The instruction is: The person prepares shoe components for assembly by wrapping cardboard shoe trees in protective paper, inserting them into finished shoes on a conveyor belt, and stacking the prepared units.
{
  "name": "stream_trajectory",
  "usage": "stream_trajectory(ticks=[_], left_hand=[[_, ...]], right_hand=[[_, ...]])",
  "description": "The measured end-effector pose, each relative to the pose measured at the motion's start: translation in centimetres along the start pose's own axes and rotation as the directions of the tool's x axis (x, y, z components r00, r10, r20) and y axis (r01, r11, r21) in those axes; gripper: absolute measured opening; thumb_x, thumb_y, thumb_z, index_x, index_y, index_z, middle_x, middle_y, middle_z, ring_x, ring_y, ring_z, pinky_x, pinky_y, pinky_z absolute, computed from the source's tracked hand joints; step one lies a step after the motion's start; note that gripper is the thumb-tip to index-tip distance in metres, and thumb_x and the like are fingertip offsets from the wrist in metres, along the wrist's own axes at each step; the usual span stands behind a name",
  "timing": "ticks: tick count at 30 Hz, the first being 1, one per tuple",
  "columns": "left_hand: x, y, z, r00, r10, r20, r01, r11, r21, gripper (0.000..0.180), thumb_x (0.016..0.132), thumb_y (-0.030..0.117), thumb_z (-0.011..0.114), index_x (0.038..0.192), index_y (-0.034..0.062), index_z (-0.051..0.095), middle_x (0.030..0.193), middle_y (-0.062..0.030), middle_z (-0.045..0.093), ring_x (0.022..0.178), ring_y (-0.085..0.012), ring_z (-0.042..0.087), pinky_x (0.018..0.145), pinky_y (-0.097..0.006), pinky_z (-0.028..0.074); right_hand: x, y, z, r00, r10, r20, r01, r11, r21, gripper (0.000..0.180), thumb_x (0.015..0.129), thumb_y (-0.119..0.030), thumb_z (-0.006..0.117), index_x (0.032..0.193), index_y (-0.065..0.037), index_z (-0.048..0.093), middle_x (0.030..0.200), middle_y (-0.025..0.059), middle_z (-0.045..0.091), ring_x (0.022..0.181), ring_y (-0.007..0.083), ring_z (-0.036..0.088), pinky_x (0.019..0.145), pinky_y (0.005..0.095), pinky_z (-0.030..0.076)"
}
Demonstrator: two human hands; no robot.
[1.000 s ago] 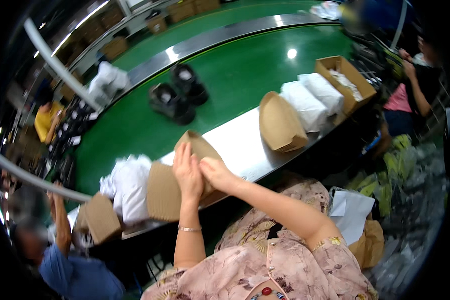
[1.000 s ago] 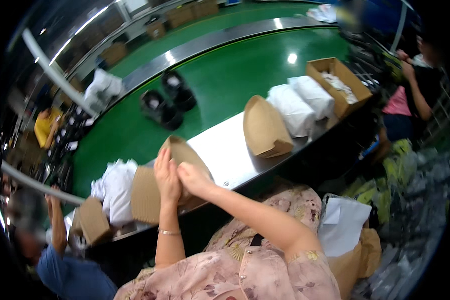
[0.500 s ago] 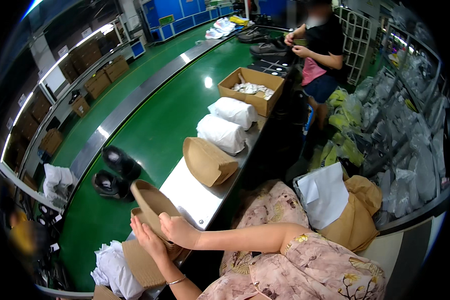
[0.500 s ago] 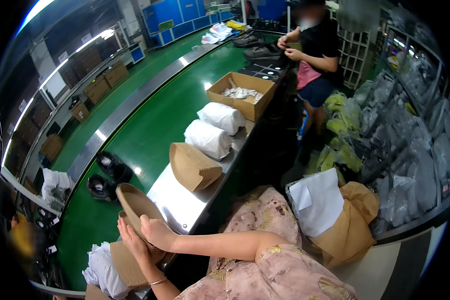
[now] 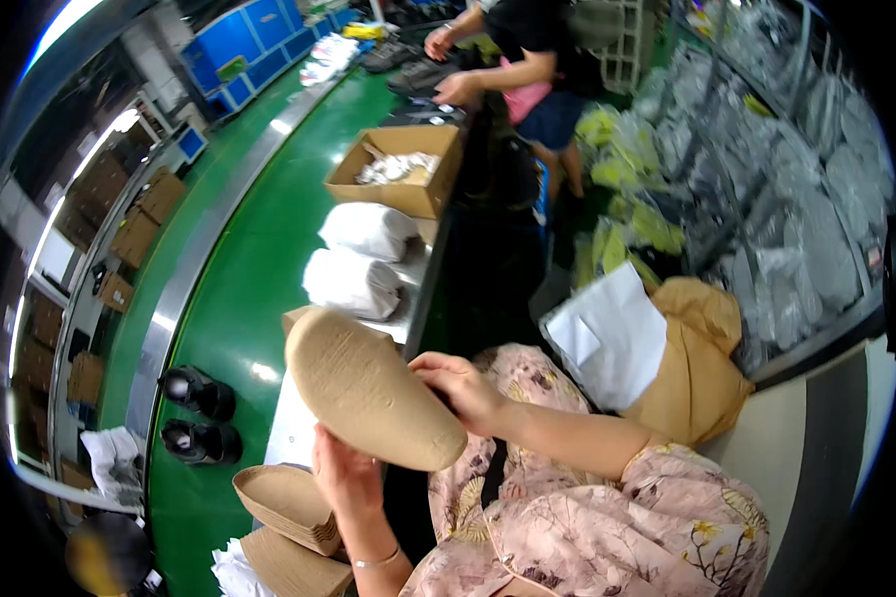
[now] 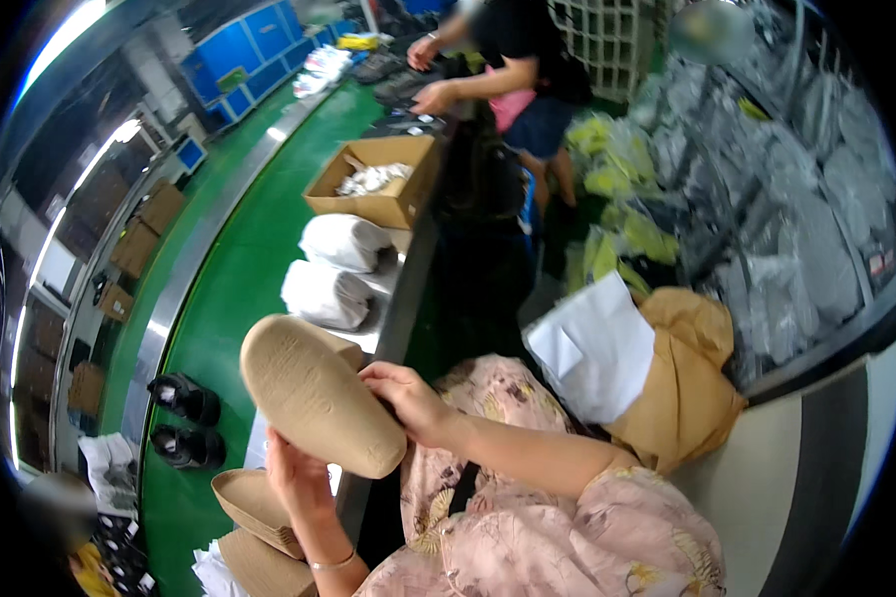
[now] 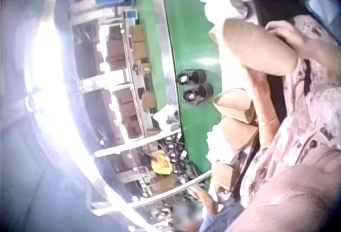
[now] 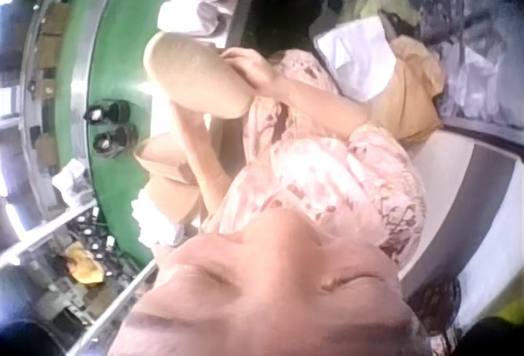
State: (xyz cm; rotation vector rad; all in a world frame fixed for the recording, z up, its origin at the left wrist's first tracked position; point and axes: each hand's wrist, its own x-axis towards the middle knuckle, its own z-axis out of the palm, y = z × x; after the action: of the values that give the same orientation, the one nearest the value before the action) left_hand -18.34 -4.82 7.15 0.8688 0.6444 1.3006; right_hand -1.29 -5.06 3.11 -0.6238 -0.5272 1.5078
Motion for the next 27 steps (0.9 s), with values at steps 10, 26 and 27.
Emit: stream_trajectory(ticks=[10,26,27], left_hand=[[3.1,-12.2,5.2,0.883,-0.457,0.108,0.464,0.884,-0.059,0.032,0.096,0.027,0.041,0.116,0.0033,0.049,0.111,-0.0083,0.059,0.102,-0.0211,0.056,0.089,-0.037,0.045],[5.5,-20.1,3.5,0.785,-0.598,-0.160,0.611,0.791,0.042,0.030,0.095,0.026,0.043,0.101,-0.0011,0.055,0.101,-0.0091,0.062,0.093,-0.0186,0.059,0.086,-0.034,0.046],[5.7,-20.5,3.4,0.781,-0.604,-0.160,0.617,0.786,0.039,0.030,0.095,0.026,0.044,0.101,-0.0011,0.055,0.100,-0.0088,0.062,0.092,-0.0185,0.060,0.086,-0.034,0.046]], right_hand=[[-8.0,-3.3,-21.4,0.701,-0.571,-0.428,0.124,0.688,-0.715,0.024,0.095,-0.019,0.044,0.105,-0.002,0.056,0.097,0.0054,0.060,0.091,0.0134,0.056,0.076,0.0259,0.046],[-3.6,6.8,-47.2,0.380,-0.798,-0.469,-0.845,-0.092,-0.527,0.049,0.085,-0.031,0.050,0.129,-0.010,0.044,0.140,0.0118,0.034,0.129,0.0288,0.031,0.101,0.0457,0.028],[-3.9,7.4,-47.7,0.392,-0.796,-0.460,-0.839,-0.104,-0.535,0.048,0.085,-0.030,0.050,0.130,-0.012,0.043,0.140,0.0106,0.033,0.130,0.0280,0.029,0.102,0.0459,0.027]])
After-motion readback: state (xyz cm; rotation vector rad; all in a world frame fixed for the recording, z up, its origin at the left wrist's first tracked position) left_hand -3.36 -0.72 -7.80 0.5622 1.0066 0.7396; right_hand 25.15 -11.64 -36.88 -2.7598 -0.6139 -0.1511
